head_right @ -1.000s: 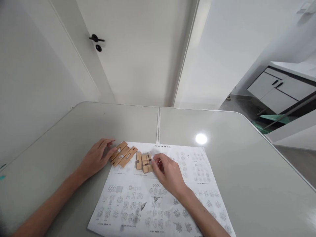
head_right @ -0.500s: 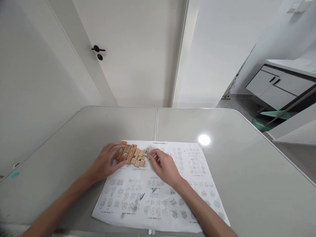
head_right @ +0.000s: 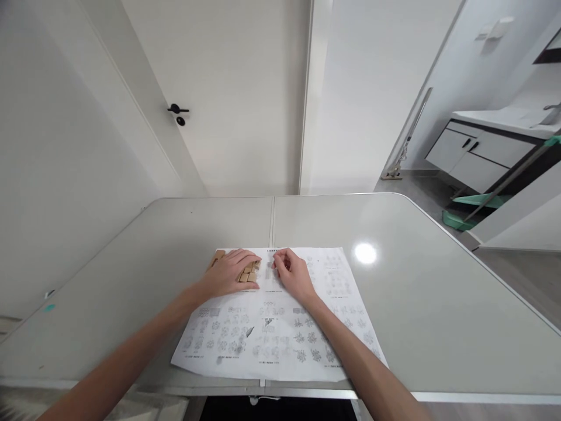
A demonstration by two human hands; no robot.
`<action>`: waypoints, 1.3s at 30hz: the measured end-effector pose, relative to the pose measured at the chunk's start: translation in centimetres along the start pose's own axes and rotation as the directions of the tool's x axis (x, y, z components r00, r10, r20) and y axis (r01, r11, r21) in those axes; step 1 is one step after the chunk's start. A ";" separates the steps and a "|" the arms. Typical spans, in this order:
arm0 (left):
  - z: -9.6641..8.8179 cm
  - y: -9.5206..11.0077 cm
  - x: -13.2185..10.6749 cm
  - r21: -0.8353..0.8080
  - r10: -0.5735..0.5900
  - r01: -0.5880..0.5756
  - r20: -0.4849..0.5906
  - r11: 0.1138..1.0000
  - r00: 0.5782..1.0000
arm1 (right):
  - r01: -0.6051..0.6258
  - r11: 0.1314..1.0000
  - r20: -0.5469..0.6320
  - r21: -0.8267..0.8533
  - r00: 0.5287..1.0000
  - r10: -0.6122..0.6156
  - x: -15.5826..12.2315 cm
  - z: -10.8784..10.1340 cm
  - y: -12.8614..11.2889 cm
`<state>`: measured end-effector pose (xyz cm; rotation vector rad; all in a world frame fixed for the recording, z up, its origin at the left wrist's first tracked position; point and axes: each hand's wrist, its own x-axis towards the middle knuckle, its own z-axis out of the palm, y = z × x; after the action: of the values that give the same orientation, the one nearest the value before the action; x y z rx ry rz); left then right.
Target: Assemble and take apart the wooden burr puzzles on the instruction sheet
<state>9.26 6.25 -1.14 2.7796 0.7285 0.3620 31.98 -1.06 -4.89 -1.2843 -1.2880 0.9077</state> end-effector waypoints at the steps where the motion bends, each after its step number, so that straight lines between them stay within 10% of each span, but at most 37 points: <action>1: 0.0 -0.1 0.4 0.007 -0.004 0.004 -0.003 1.000 1.000 | -0.001 1.000 -0.005 0.007 1.000 0.001 0.0 -0.1 0.0; 8: -2.0 -0.3 0.8 0.005 -0.101 0.101 -0.042 0.995 0.994 | -0.006 1.000 -0.024 0.030 1.000 0.007 0.5 -0.7 0.5; 17: -4.3 -3.1 -7.2 0.012 -0.314 0.316 -0.097 0.949 0.945 | -0.039 0.999 0.013 0.033 0.999 0.039 0.1 -0.9 -1.1; 24: -2.5 -3.8 -8.7 0.002 -0.309 0.311 -0.116 0.950 0.944 | -0.080 0.995 0.265 -0.066 0.960 0.094 -7.9 -4.7 -5.0; 30: -1.7 -3.7 -6.5 -0.020 -0.236 0.236 -0.141 0.972 0.961 | -0.253 0.964 -0.021 -0.075 0.967 0.252 -14.5 -7.2 -3.4; 39: -1.8 -3.4 -5.6 -0.030 -0.181 0.179 -0.140 0.983 0.973 | -0.253 0.963 -0.102 -0.089 0.964 0.244 -15.0 -7.1 -2.7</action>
<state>2.55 6.58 -1.46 2.6649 0.9974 0.5316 36.47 -17.23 -3.49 -1.5762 -1.1300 0.9560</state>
